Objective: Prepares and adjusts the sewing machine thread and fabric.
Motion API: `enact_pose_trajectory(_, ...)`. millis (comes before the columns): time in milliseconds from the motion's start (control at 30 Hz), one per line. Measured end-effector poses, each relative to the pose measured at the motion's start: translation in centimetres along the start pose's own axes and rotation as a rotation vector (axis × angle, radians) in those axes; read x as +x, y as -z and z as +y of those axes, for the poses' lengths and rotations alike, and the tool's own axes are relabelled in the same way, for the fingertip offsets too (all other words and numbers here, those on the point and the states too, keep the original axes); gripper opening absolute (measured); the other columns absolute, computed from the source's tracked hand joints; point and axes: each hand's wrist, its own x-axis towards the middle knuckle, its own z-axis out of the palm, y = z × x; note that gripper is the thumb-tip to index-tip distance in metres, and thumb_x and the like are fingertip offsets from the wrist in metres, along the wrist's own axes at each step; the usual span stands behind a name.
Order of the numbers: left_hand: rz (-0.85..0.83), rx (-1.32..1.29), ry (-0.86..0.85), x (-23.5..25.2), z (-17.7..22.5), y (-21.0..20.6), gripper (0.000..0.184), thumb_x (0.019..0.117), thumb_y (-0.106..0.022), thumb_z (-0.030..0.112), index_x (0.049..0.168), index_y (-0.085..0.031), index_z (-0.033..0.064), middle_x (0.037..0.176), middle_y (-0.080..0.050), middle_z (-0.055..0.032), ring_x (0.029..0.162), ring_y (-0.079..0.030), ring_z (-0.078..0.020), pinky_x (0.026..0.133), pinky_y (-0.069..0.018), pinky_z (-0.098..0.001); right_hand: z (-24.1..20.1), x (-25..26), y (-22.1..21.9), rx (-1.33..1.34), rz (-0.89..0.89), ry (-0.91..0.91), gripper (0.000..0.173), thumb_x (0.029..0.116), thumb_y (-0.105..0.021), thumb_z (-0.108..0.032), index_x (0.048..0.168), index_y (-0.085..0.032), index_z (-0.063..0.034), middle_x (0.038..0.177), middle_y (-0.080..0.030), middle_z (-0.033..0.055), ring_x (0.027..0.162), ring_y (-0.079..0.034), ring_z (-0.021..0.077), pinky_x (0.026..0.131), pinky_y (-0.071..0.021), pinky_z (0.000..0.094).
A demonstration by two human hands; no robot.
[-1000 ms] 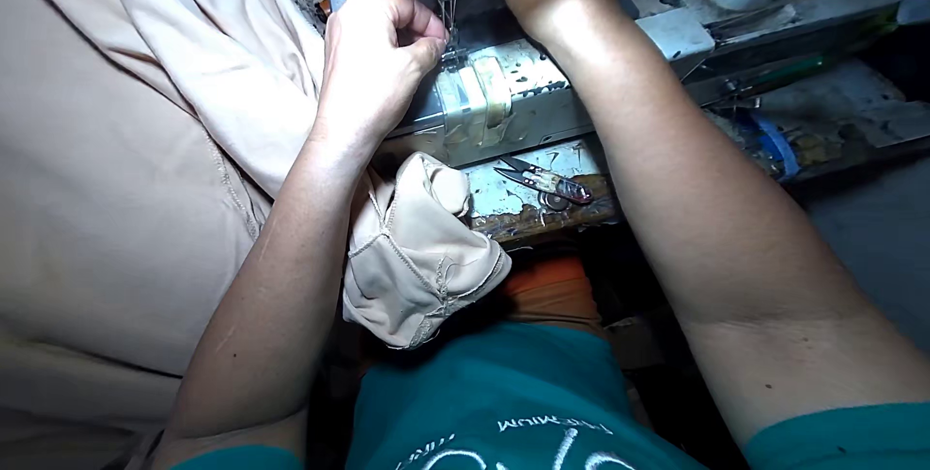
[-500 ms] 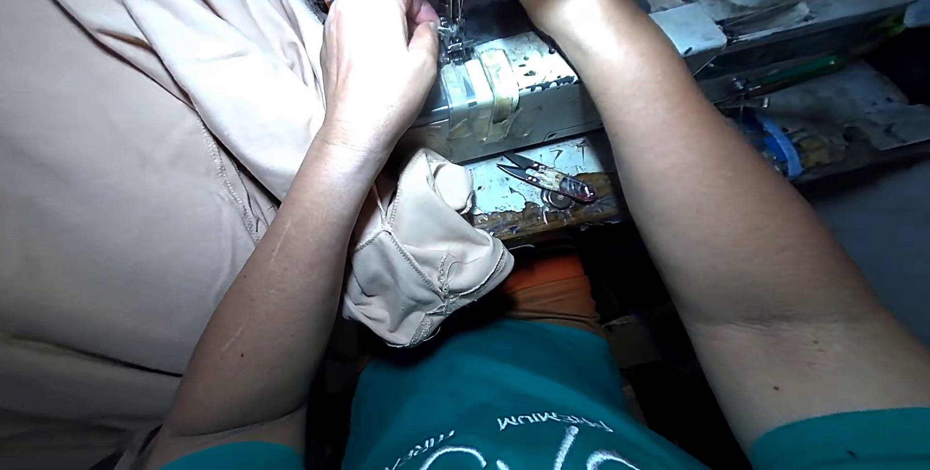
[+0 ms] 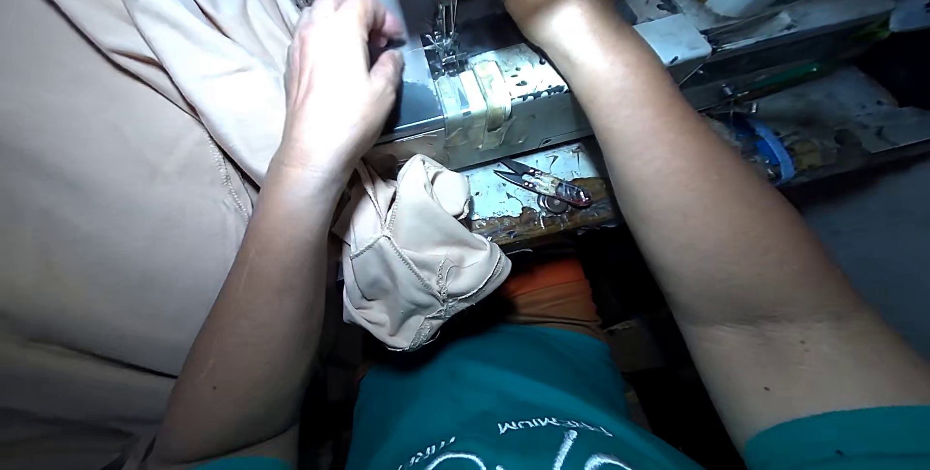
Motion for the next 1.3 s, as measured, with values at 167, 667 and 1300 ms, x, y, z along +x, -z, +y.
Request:
enact_pose_trajectory(167,0.178,-0.300,-0.096,-0.3,1.4,-1.3,0.020,0.0974,-0.062,0.025,0.110,-0.072,0.0134,0.105,-0.066,0.0009,0.096,-0.063,-0.0006,0.083,-0.0495,-0.0173,0.0,-0.3,-0.1,-0.045,0.005,0.025,0.038,0.0976,-0.061,-0.034,0.123,-0.070,-0.0074,0.127,-0.069,0.0151,0.126,-0.061,0.0302,0.104,-0.0451,0.0516)
enact_pose_trajectory(667,0.508,-0.783,0.021,-0.7,4.4,-3.9,0.008,0.0932,-0.071,0.011,0.098,-0.074,0.0058,0.093,-0.069,0.0009,0.084,-0.065,-0.0022,0.075,-0.0538,-0.0176,4.4,3.9,-7.6,-0.070,0.416,0.320,0.026,0.0893,-0.061,-0.041,0.102,-0.078,-0.0246,0.103,-0.076,0.0002,0.100,-0.070,0.0199,0.084,-0.0527,0.0495)
enact_pose_trajectory(1300,0.413,-0.959,0.056,-1.2,3.8,-3.4,0.010,0.0989,-0.058,0.007,0.093,-0.066,0.0086,0.086,-0.066,0.0036,0.077,-0.065,-0.0036,0.070,-0.0555,-0.0206,-0.2,-2.0,0.7,0.057,0.079,0.140,0.031,0.0977,-0.064,-0.026,0.118,-0.073,-0.0047,0.121,-0.070,0.0198,0.121,-0.063,0.0355,0.100,-0.0456,0.0562)
